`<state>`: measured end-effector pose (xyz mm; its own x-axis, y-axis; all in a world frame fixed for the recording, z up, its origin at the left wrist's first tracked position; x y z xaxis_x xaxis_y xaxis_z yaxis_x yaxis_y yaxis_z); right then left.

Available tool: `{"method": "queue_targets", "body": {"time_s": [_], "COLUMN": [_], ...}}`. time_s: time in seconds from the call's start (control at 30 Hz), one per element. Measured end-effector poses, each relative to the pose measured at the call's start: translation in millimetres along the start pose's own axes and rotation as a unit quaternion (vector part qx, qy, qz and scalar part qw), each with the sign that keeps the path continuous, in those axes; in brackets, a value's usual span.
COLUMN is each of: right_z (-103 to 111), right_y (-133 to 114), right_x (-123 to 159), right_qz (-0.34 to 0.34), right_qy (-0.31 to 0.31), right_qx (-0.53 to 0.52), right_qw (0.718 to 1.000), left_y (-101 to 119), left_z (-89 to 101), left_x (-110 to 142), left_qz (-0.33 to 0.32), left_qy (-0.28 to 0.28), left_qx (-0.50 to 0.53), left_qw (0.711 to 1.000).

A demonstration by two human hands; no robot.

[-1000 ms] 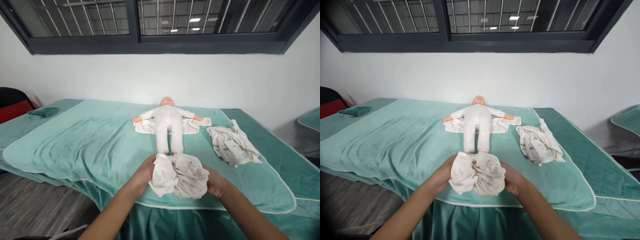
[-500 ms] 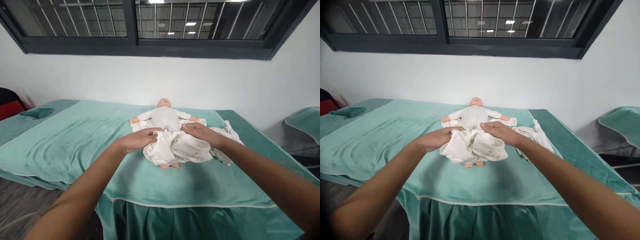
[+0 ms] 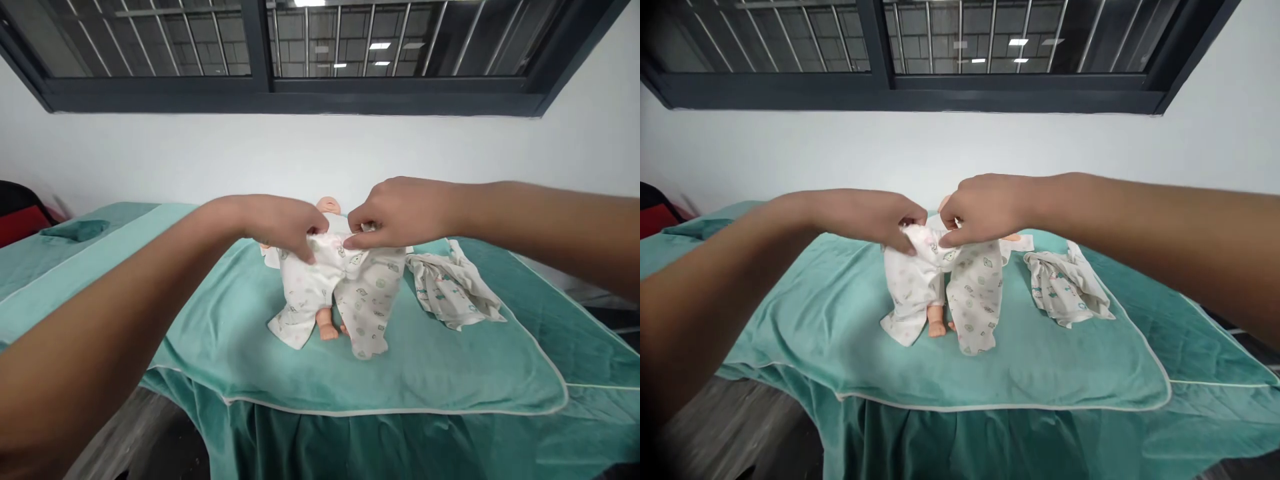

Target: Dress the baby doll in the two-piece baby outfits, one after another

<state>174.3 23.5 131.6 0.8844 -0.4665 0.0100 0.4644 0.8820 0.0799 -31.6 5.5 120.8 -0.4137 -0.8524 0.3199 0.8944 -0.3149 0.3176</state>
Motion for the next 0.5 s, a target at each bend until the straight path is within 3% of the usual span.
{"method": "queue_targets", "body": {"time_s": [0.07,0.1,0.2,0.27,0.33,0.43,0.5], "right_z": [0.4,0.8,8.2,20.7,36.8,55.5,59.9], "right_y": [13.9,23.4,51.0,58.6,54.0,37.4,31.8], "right_x": [-7.8,-11.5,-15.2,-9.3,1.6,16.4,21.9], "right_qz": [-0.015,-0.030,-0.084,-0.111,-0.135,-0.178,-0.212], "right_qy": [0.052,0.090,0.198,0.232,0.246,0.212,0.244], "right_qx": [-0.095,-0.153,-0.290,-0.341,-0.381,-0.411,-0.434], "right_qw": [0.994,0.984,0.933,0.904,0.881,0.869,0.841], "left_y": [-1.4,-3.4,-13.9,-23.2,-34.0,-50.3,-58.2], "left_z": [4.0,5.0,6.5,9.5,15.7,27.3,31.5], "left_x": [-0.9,-1.3,-1.5,-0.9,0.4,4.4,9.1], "left_qz": [0.009,0.013,0.027,0.039,0.048,0.043,0.038], "left_qy": [0.099,0.154,0.262,0.275,0.279,0.302,0.312], "left_qx": [0.101,0.179,0.381,0.428,0.423,0.394,0.383], "left_qw": [0.990,0.972,0.886,0.860,0.861,0.867,0.869]}}
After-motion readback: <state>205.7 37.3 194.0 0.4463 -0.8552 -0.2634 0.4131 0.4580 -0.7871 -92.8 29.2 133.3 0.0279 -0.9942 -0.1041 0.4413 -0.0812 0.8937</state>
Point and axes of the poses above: each hand's wrist, its own x-axis away from the middle knuckle, its own z-axis out of the back of the hand, y = z × x, the point moved 1 cm from there along -x, towards the middle knuckle, and after that the axes turned 8 degrees about z, right-handed, at the moved point
